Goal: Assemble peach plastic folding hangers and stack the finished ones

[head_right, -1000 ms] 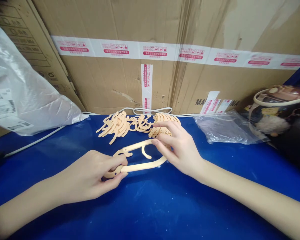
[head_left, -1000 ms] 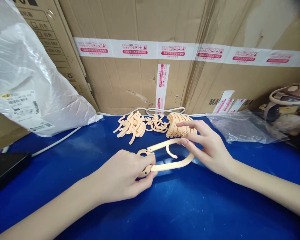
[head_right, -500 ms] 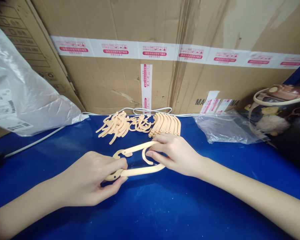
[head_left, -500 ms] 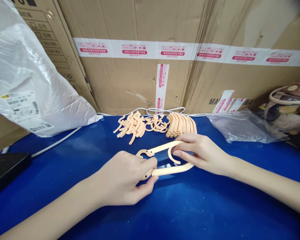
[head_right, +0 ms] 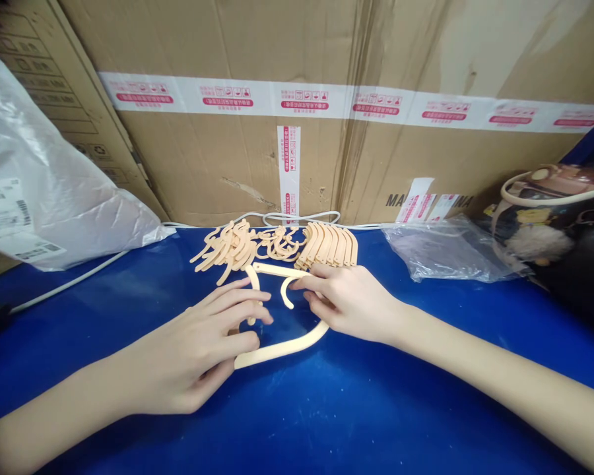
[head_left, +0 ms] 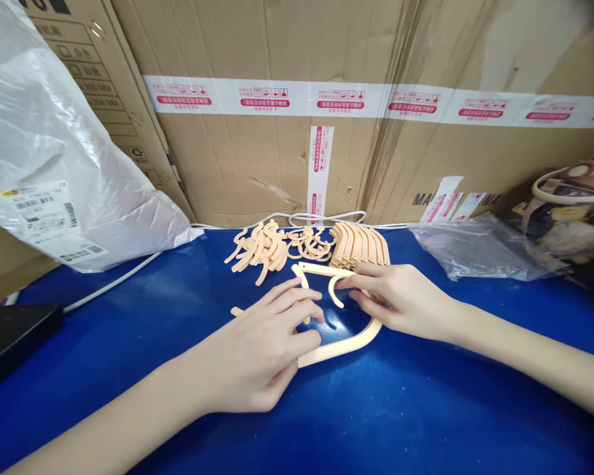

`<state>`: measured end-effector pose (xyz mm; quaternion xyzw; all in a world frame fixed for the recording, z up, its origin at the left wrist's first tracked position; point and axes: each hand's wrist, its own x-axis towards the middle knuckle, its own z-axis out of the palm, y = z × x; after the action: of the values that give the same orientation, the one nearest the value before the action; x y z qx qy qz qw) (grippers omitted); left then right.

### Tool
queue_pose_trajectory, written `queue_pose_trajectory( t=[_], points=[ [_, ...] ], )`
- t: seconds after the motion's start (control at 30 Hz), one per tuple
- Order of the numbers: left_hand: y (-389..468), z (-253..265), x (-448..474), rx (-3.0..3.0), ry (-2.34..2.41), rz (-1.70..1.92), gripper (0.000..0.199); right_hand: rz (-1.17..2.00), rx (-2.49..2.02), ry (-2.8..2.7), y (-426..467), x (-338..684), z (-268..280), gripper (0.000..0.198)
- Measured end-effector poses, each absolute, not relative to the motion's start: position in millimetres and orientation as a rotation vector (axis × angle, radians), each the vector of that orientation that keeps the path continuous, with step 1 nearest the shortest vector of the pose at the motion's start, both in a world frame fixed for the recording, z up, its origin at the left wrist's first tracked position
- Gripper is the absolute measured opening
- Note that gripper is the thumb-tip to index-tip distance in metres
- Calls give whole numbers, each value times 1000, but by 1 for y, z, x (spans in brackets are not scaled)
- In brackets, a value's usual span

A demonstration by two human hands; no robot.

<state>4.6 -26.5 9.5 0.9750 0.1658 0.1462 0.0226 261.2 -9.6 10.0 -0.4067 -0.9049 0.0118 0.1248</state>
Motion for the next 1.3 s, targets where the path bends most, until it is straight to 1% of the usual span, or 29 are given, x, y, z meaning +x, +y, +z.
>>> queue_pose_trajectory(
  t=[0.23, 0.4, 0.53, 0.7, 0.87, 1.0, 1.17, 1.27, 1.3],
  points=[
    [-19, 1, 0, 2964, 663, 448, 26, -17, -1331, -2609, -8, 263, 9, 28],
    [-17, -5, -1, 2817, 728, 446, 35, -44, -1392, -2571, -8, 263, 10, 28],
    [-21, -3, 2, 2806, 677, 464, 34, -47, -1397, -2571, -10, 261, 10, 28],
    [-26, -2, 2, 2816, 612, 425, 38, -5, -1371, -2550, -11, 260, 10, 27],
    [-28, 0, 4, 2789, 578, 392, 40, -34, -1388, -2496, -9, 260, 8, 26],
    [-30, 3, 5, 2757, 550, 380, 32, -64, -1441, -2475, -9, 260, 5, 26],
    [-32, 2, 5, 2743, 478, 506, 22, -198, -1481, -2458, -8, 260, 3, 25],
    [-35, 2, 8, 2736, 517, 551, 6, -231, -1487, -2456, -8, 260, 3, 25],
    [-36, 2, 9, 2732, 541, 548, 4, -235, -1491, -2459, -9, 259, 3, 24]
  ],
)
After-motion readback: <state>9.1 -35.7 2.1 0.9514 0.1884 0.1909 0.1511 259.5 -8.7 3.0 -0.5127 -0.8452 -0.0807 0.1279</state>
